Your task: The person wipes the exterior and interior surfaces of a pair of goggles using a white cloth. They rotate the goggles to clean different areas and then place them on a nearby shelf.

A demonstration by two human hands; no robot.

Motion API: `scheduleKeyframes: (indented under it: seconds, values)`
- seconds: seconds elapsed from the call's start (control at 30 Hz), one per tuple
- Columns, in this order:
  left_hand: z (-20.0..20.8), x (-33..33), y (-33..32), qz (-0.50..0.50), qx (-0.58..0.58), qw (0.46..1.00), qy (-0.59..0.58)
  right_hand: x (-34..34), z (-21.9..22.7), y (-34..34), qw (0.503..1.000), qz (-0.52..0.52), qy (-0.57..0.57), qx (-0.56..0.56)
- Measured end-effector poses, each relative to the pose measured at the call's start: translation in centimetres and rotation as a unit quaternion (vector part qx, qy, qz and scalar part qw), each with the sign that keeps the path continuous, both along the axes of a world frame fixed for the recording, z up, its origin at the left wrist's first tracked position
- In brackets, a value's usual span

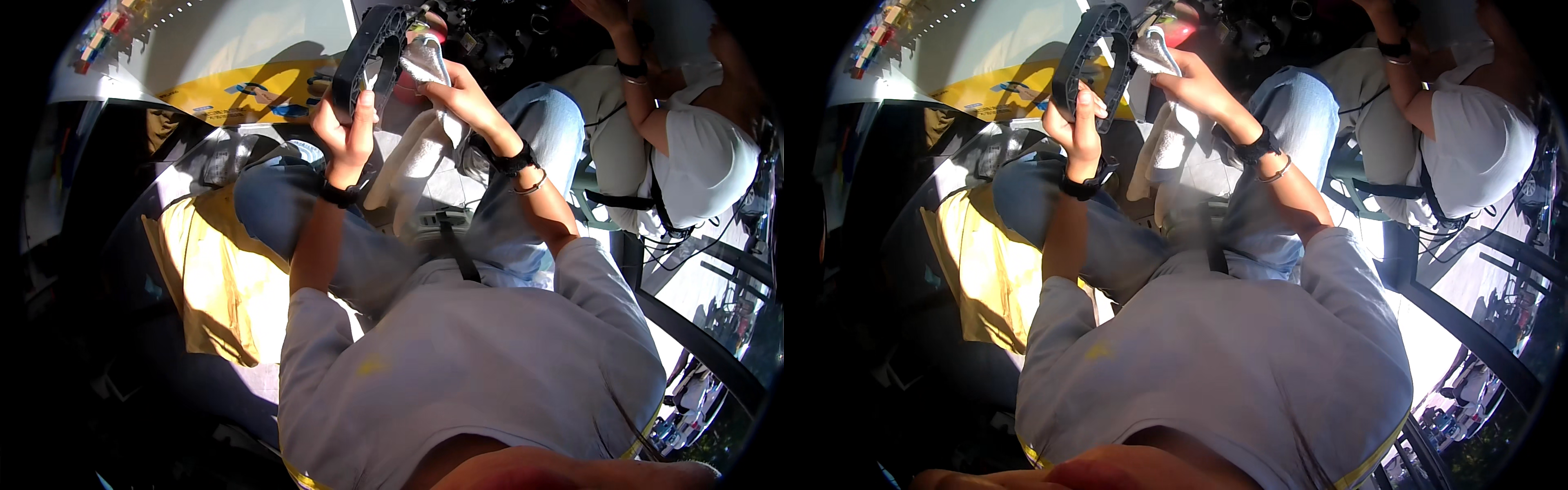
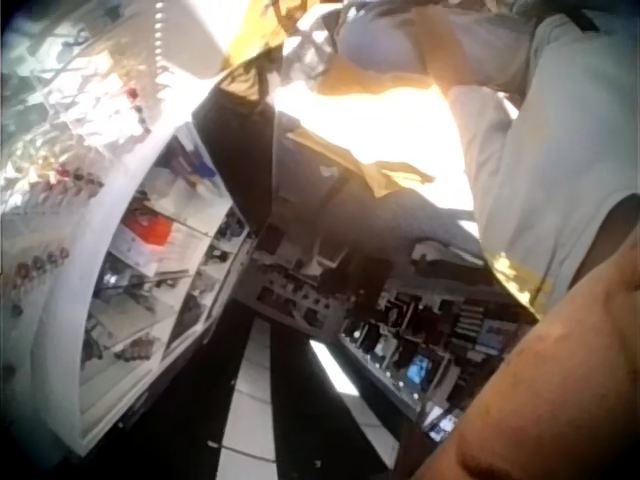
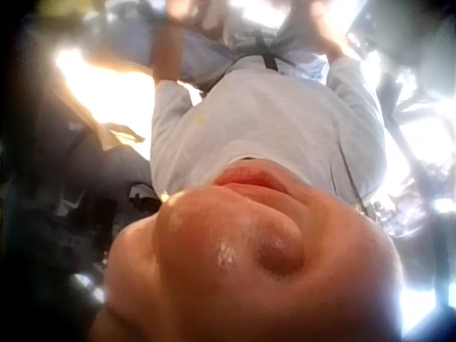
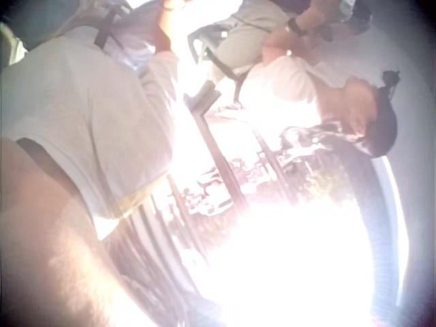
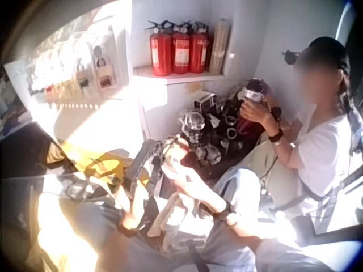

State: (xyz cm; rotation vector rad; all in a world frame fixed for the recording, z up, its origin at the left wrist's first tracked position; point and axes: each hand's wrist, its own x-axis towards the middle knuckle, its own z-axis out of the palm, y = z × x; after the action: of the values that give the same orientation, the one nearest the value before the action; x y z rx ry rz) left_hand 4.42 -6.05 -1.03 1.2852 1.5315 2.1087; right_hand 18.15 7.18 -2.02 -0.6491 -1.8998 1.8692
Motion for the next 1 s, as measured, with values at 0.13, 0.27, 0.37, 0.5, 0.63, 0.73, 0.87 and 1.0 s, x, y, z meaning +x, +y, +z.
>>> scheduleKeyframes:
  seconds: [0.13, 0.27, 0.37, 0.5, 0.63, 0.73, 0.87, 1.0]
  values:
    - [0.7, -3.8, 1.1, -0.121, 0.022, 0.951, -0.283, 0.0, -0.2, -1.0, 0.981, -0.055, 0.027, 0.186]
    - [0.8, -4.3, 1.1, -0.201, 0.063, 0.9, -0.382, 0.7, -0.2, -1.4, 0.959, -0.065, 0.14, 0.238]
    - [0.6, -4.0, 1.2, -0.143, 0.032, 0.926, -0.348, 0.5, 1.2, -2.6, 0.948, 0.022, 0.141, 0.284]
    - [0.2, -4.3, 1.6, -0.169, 0.061, 0.913, -0.367, -0.3, 0.1, -3.5, 0.906, 0.059, 0.127, 0.4]
    - [-0.2, -4.0, 2.0, -0.12, 0.059, 0.936, -0.325, -0.9, 1.0, -5.2, 0.912, 0.06, 0.047, 0.403]
    - [-0.3, -3.2, 2.2, -0.035, 0.027, 0.96, -0.275, -0.9, 1.1, -5.9, 0.907, 0.085, -0.025, 0.411]
    - [-0.2, -2.7, 2.3, -0.004, 0.027, 0.961, -0.274, -1.0, 0.5, -6.6, 0.908, 0.052, -0.024, 0.416]
    - [0.1, -2.4, 2.2, 0.027, 0.032, 0.964, -0.263, -1.1, 0.1, -6.6, 0.908, 0.051, -0.041, 0.414]
